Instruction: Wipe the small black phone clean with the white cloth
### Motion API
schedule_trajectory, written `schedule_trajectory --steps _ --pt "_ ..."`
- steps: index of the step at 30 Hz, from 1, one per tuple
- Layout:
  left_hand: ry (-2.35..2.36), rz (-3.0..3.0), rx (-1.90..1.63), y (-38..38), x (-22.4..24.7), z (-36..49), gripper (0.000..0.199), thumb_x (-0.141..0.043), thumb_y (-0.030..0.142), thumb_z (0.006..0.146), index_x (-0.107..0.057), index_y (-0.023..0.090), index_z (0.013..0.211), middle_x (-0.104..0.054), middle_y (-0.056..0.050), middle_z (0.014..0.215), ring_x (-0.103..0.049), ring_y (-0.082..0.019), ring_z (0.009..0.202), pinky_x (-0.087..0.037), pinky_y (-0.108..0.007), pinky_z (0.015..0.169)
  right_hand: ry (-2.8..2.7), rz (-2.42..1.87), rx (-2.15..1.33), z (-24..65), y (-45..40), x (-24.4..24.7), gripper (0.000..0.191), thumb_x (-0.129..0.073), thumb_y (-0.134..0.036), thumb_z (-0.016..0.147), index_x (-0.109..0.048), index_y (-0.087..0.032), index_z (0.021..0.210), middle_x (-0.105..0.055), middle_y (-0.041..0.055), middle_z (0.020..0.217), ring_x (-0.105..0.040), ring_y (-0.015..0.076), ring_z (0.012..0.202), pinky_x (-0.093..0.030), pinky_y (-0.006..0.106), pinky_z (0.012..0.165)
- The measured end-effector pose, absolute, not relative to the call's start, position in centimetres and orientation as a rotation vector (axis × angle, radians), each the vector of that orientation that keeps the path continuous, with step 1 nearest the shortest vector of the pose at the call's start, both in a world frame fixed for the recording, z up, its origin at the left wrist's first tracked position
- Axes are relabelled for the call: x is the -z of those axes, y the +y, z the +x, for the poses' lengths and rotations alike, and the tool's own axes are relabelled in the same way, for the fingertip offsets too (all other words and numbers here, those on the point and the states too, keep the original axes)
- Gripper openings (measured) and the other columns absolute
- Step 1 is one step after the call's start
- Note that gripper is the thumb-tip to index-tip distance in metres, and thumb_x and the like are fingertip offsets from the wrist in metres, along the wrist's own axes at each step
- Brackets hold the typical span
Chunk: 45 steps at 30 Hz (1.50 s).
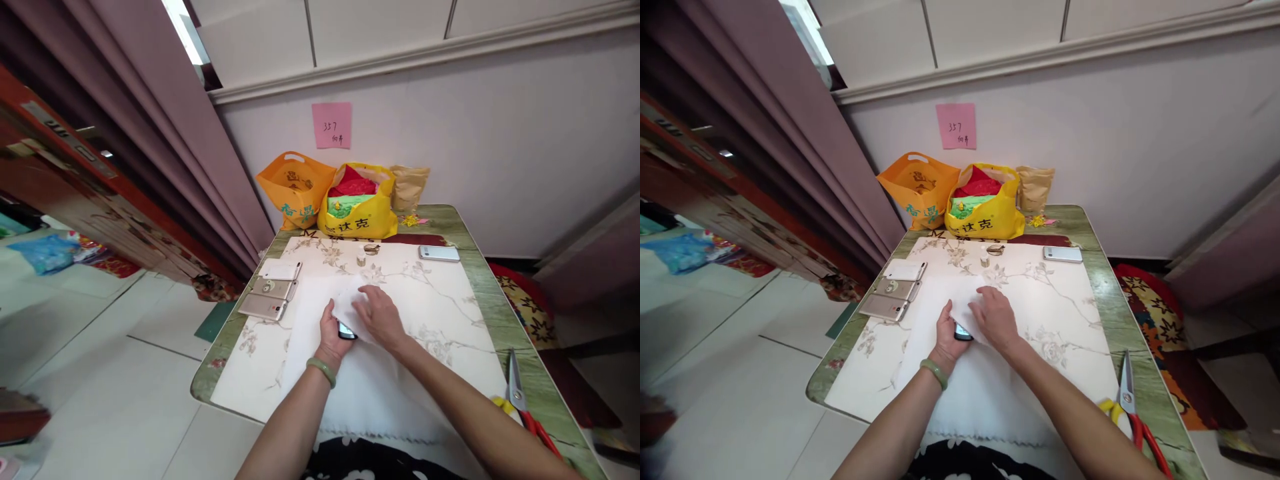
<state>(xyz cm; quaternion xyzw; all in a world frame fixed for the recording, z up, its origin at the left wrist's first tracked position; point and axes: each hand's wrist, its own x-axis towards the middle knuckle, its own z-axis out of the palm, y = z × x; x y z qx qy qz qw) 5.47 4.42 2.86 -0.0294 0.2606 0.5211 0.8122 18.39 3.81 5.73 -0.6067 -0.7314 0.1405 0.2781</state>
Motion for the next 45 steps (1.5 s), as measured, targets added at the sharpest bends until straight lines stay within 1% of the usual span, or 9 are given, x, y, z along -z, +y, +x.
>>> schedule_trajectory --steps 3,6,9,11,22,32,37,41,45 --pt "0.544 -0.093 -1.077 4.0 -2.3 5.0 0.061 -0.051 0.060 0.084 -0.062 0.014 0.122 -0.069 -0.013 0.115 -0.058 -0.031 0.118 -0.038 -0.046 0.108 -2.226 -1.555 -0.264 15.3 3.9 -3.0 0.064 -0.035 -0.046 0.096 -0.034 -0.005 0.145 -0.031 0.0195 0.152 -0.022 0.0317 0.143 -0.016 0.053 0.114" --pt "0.594 -0.140 -1.139 3.4 -1.5 4.6 0.061 -0.048 0.066 0.083 -0.066 0.018 0.116 -0.067 -0.011 0.119 -0.054 -0.031 0.124 -0.038 -0.043 0.108 -2.427 -1.350 -0.259 13.7 2.7 -2.0 0.062 -0.029 -0.042 0.099 -0.022 -0.009 0.151 -0.020 0.0132 0.157 -0.011 0.0277 0.146 -0.007 0.053 0.117" --pt "0.628 -0.183 -1.285 3.3 -1.1 4.4 0.044 -0.049 0.056 0.088 -0.070 0.022 0.107 -0.064 -0.005 0.124 -0.051 -0.025 0.127 -0.038 -0.032 0.107 -2.528 -1.183 -0.307 13.3 2.4 -2.4 0.060 -0.025 -0.043 0.100 -0.018 -0.014 0.152 -0.020 0.0088 0.158 -0.012 0.0237 0.146 -0.006 0.050 0.119" --pt "0.562 -0.176 -1.289 3.5 -1.1 4.3 0.046 -0.045 0.058 0.089 -0.069 0.023 0.107 -0.062 -0.004 0.127 -0.048 -0.023 0.130 -0.037 -0.031 0.107 -2.541 -1.193 -0.355 13.2 3.2 -2.7 0.060 -0.022 -0.046 0.101 -0.020 -0.014 0.152 -0.022 0.0076 0.157 -0.013 0.0227 0.146 -0.008 0.049 0.119" --pt "0.370 -0.015 -1.060 4.2 -2.0 3.9 0.078 -0.035 0.076 0.081 -0.058 0.018 0.127 -0.059 -0.015 0.130 -0.048 -0.034 0.128 -0.033 -0.053 0.108 -2.371 -1.548 -0.367 13.4 8.4 -1.3 0.058 -0.021 -0.041 0.100 -0.022 -0.013 0.151 -0.024 0.0096 0.156 -0.014 0.0238 0.146 -0.011 0.054 0.116" --pt "0.718 -0.119 -1.056 2.3 -1.1 3.0 0.067 -0.052 0.069 0.079 -0.063 0.014 0.117 -0.064 -0.014 0.121 -0.053 -0.030 0.124 -0.036 -0.042 0.109 -2.589 -1.086 -0.415 14.6 0.4 -2.9 0.063 -0.027 -0.040 0.101 -0.001 -0.017 0.153 -0.011 0.0069 0.159 -0.006 0.0239 0.147 -0.005 0.052 0.118" --pt "0.577 -0.136 -1.138 3.8 -1.0 3.8 0.058 -0.041 0.062 0.089 -0.060 0.020 0.123 -0.063 -0.009 0.126 -0.050 -0.024 0.127 -0.036 -0.039 0.109 -2.577 -1.215 -0.533 14.2 4.0 -3.6 0.058 -0.025 -0.043 0.101 -0.016 -0.019 0.153 -0.020 0.0039 0.157 -0.012 0.0208 0.146 -0.004 0.049 0.119" --pt "0.482 -0.091 -1.029 4.8 -1.4 4.2 0.071 -0.041 0.073 0.082 -0.057 0.021 0.127 -0.061 -0.010 0.129 -0.048 -0.029 0.129 -0.036 -0.047 0.108 -2.448 -1.335 -0.580 13.5 7.3 -3.1 0.051 -0.028 -0.039 0.100 -0.035 -0.022 0.147 -0.030 0.0025 0.154 -0.016 0.0218 0.146 -0.004 0.050 0.118" --pt "0.497 -0.006 -1.004 4.7 -2.2 4.3 0.073 -0.046 0.073 0.080 -0.058 0.017 0.125 -0.064 -0.013 0.123 -0.054 -0.030 0.123 -0.042 -0.044 0.104 -2.189 -1.404 -0.577 13.6 8.7 -1.5 0.050 -0.035 -0.030 0.095 -0.042 -0.020 0.144 -0.037 0.0060 0.151 -0.025 0.0239 0.143 -0.010 0.052 0.117"
